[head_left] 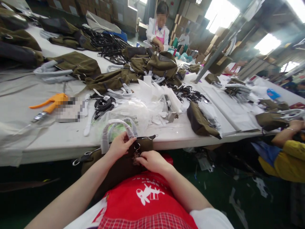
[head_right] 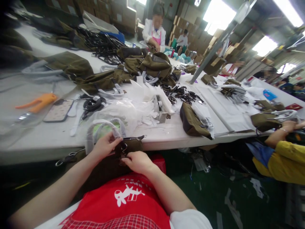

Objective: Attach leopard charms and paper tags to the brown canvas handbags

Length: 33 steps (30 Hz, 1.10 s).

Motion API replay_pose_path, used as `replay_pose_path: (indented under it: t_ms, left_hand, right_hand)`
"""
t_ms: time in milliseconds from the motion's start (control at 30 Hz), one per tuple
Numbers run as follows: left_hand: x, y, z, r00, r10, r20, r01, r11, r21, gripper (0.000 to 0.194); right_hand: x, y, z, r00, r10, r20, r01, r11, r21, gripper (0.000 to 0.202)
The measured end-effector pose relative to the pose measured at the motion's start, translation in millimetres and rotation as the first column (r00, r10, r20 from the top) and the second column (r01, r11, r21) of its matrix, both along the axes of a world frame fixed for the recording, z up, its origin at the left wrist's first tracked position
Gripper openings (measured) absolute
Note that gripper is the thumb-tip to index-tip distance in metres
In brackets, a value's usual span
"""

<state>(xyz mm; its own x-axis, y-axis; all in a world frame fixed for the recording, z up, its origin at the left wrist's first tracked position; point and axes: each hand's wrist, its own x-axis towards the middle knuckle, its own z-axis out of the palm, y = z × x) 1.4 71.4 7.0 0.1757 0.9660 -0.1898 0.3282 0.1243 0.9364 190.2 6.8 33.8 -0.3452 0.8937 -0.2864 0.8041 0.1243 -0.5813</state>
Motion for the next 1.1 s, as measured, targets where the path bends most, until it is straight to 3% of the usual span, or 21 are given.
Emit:
replay_pose_path:
  t_ms: [67, 167, 267, 333, 400, 500, 600, 700, 800, 967, 1100]
  left_hand:
    - [1, -3, -8.2, 0.998, -0.039, -0.045, 0.039, 0.999, -0.006, 0.038]
    - [0, -4, -13.8, 0.986, -0.057, -0.159, 0.056, 0.998, -0.015, 0.037]
    - [-1, -7, -6.8, 0.937, -0.036, -0.348, 0.056, 0.997, 0.047, 0.039]
    - [1, -12, 2.9, 0.89, 0.023, -0.454, 0.059, 0.985, 0.164, 0.038]
    - [7, -16, 13.4, 0.881, 0.079, -0.466, 0.084, 0.944, 0.319, 0.034]
    - [26, -10, 25.9, 0.886, 0.02, -0.463, 0.255, 0.813, 0.524, 0.028]
    - [48, 11, 32.7, 0.826, -0.105, -0.554, 0.449, 0.716, 0.534, 0.027]
    - [66, 29, 36.4, 0.772, -0.203, -0.602, 0.534, 0.722, 0.44, 0.025]
    - [75, 32, 37.5, 0.791, -0.244, -0.562, 0.526, 0.74, 0.419, 0.024]
    - [77, 13, 33.1, 0.832, -0.335, -0.443, 0.514, 0.765, 0.387, 0.023]
    - [69, 5, 30.1, 0.853, -0.327, -0.408, 0.481, 0.796, 0.368, 0.024]
  right_hand:
    - [8, 3, 4.3, 0.993, -0.064, 0.1, 0.057, 0.996, 0.073, 0.044]
    - [32, 15, 8.0, 0.954, -0.258, 0.152, 0.227, 0.954, 0.199, 0.045]
    - [63, 30, 3.7, 0.906, -0.399, 0.139, 0.36, 0.902, 0.239, 0.032]
    - [81, 41, -3.9, 0.881, -0.461, 0.109, 0.419, 0.866, 0.274, 0.019]
    - [93, 52, -13.5, 0.872, -0.48, 0.091, 0.429, 0.842, 0.327, 0.016]
    - [99, 69, -28.3, 0.896, -0.433, 0.098, 0.352, 0.827, 0.439, 0.026]
    - [93, 81, -41.2, 0.93, -0.342, 0.134, 0.22, 0.81, 0.543, 0.036]
    - [91, 86, -49.9, 0.921, -0.365, 0.133, 0.22, 0.772, 0.596, 0.042]
    - [100, 89, -51.3, 0.867, -0.479, 0.137, 0.319, 0.746, 0.584, 0.041]
    - [124, 103, -41.5, 0.815, -0.48, 0.325, 0.309, 0.834, 0.457, 0.043]
    - [133, 114, -34.4, 0.806, -0.461, 0.371, 0.294, 0.856, 0.426, 0.04]
